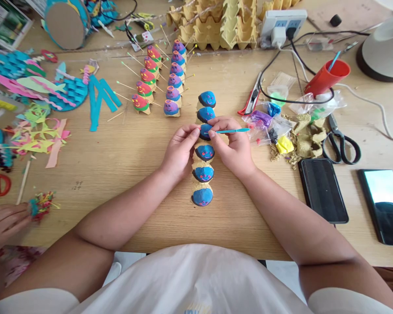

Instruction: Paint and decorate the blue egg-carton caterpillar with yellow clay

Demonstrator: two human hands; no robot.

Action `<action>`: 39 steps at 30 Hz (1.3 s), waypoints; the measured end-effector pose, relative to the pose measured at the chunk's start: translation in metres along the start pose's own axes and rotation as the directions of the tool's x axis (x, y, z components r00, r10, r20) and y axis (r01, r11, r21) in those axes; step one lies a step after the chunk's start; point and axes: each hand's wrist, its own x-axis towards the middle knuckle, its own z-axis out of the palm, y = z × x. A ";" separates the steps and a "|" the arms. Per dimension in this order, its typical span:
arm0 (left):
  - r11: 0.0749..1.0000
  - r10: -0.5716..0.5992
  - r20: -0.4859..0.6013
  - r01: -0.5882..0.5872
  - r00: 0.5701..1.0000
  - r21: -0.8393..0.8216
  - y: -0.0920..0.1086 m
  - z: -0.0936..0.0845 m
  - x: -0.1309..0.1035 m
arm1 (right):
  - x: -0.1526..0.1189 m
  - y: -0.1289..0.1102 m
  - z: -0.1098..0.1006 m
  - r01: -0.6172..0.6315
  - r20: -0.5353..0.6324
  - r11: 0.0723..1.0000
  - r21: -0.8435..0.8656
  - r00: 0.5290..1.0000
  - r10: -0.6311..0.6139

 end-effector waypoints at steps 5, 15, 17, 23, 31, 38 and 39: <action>0.999 0.030 0.019 -0.029 0.999 -0.018 -0.002 -0.001 0.001 | -0.001 0.002 0.000 -0.026 0.002 1.000 0.005 1.000 0.026; 0.999 0.009 0.016 -0.009 1.000 -0.033 -0.002 -0.001 0.001 | -0.002 0.000 -0.001 -0.032 0.014 0.999 -0.003 0.999 0.032; 0.999 0.010 0.016 -0.009 1.000 -0.032 -0.002 0.000 0.001 | -0.002 -0.001 -0.001 -0.035 0.015 0.999 0.001 0.999 0.035; 0.999 0.024 0.030 -0.023 0.999 -0.050 -0.003 -0.001 0.001 | -0.001 -0.002 -0.001 -0.048 0.014 0.999 -0.007 0.999 0.048; 1.000 0.013 0.006 -0.013 1.000 -0.014 -0.001 0.000 0.000 | -0.002 -0.002 -0.001 -0.048 0.006 0.999 0.001 0.999 0.048; 1.000 0.015 0.013 -0.015 1.000 -0.012 -0.001 0.001 0.000 | -0.001 -0.005 0.000 -0.081 -0.001 0.997 -0.021 0.997 0.081; 1.000 0.015 0.016 -0.015 1.000 -0.012 0.000 0.001 0.000 | -0.001 -0.005 0.000 -0.079 -0.005 0.997 -0.021 0.997 0.079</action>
